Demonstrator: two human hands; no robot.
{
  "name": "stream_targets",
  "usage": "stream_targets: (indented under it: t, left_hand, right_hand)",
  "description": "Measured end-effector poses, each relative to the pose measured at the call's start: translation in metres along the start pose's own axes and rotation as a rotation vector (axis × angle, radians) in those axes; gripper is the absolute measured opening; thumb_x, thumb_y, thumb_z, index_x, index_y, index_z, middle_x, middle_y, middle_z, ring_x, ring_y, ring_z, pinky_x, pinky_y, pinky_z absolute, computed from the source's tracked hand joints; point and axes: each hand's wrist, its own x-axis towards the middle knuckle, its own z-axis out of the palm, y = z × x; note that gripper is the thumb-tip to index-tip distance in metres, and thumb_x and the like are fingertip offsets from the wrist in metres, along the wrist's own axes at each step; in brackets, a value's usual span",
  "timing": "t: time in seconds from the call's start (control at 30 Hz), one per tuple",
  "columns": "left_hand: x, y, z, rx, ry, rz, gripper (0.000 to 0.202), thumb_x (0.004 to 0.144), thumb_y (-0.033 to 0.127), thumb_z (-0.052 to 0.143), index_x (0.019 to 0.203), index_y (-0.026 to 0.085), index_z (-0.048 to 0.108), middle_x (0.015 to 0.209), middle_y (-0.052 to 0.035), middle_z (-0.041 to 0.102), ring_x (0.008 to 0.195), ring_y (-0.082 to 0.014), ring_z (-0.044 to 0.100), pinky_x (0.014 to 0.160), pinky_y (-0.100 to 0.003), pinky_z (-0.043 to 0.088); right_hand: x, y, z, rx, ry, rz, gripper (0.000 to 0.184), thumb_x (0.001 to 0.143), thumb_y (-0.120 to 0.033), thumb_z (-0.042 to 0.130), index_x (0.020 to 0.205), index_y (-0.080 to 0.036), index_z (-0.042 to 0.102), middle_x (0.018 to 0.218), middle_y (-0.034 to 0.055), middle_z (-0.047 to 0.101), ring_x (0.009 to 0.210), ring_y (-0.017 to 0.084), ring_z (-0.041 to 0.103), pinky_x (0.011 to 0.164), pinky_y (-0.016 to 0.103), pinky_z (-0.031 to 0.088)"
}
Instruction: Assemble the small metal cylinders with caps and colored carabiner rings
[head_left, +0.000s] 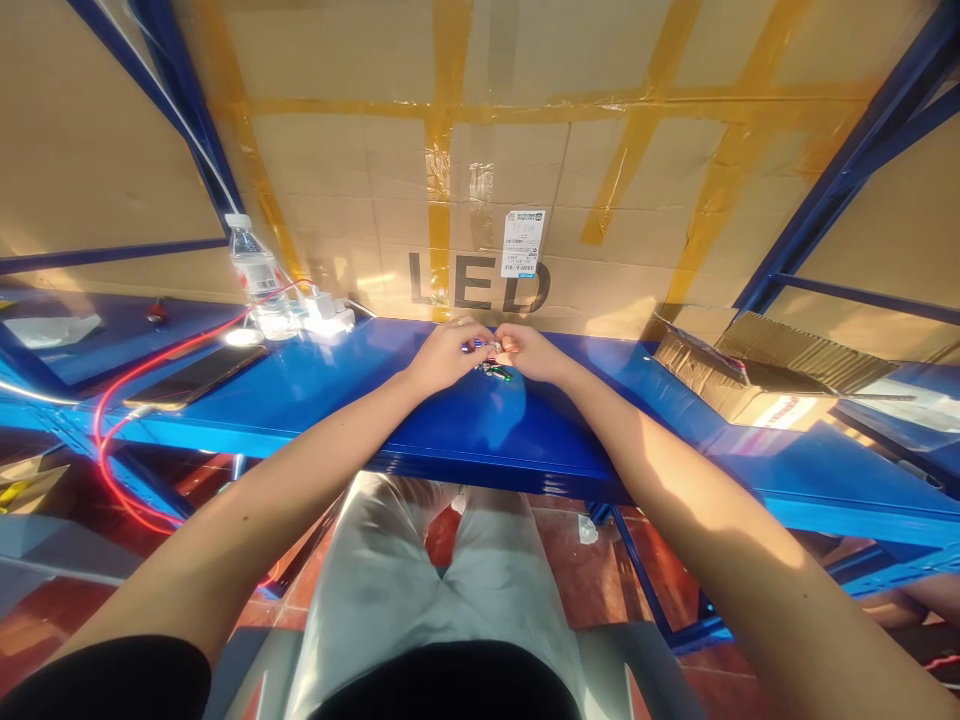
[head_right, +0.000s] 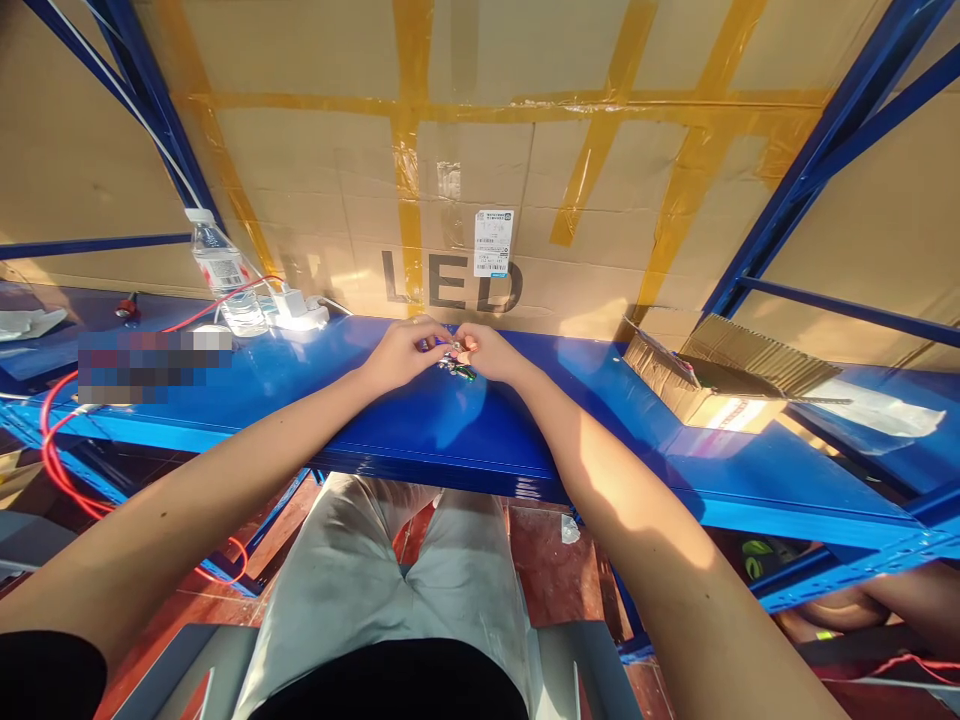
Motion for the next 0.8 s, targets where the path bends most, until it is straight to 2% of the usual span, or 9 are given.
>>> stream_targets:
  t: [0.37,0.67,0.8]
  left_hand:
    - [-0.0005,-0.0050,0.0025,0.039,-0.041,0.139,0.010,0.095,0.017,0.067,0.094,0.019,0.076,0.093,-0.0048,0.073,0.081,-0.0166,0.065,0.081,-0.031,0.051]
    - [0.0000,-0.0086,0.0036,0.103,-0.064,0.196,0.013,0.099,0.021,0.063,0.095,0.019,0.075,0.097,-0.0068,0.074,0.088,-0.0188,0.068,0.086,-0.034,0.054]
    - [0.0000,-0.0079,0.0044,0.114,-0.068,0.181,0.013,0.099,0.022,0.063,0.098,0.019,0.075,0.098,-0.0067,0.073,0.088,-0.0189,0.068,0.087,-0.034,0.054]
  right_hand:
    - [-0.0015,-0.0028,0.0026,0.009,-0.040,-0.013,0.025,0.063,-0.028,0.071,0.073,-0.022,0.050,0.070,-0.0042,0.048,0.071,0.015,0.043,0.065,0.029,0.035]
    - [-0.0007,-0.0024,0.0026,0.020,-0.026,0.012,0.024,0.061,-0.026,0.070,0.072,-0.022,0.049,0.069,-0.0043,0.047,0.070,0.015,0.043,0.065,0.029,0.034]
    - [-0.0015,-0.0048,0.0027,0.037,-0.012,0.022,0.024,0.060,-0.026,0.069,0.073,-0.022,0.050,0.068,-0.0046,0.048,0.070,0.015,0.044,0.065,0.029,0.035]
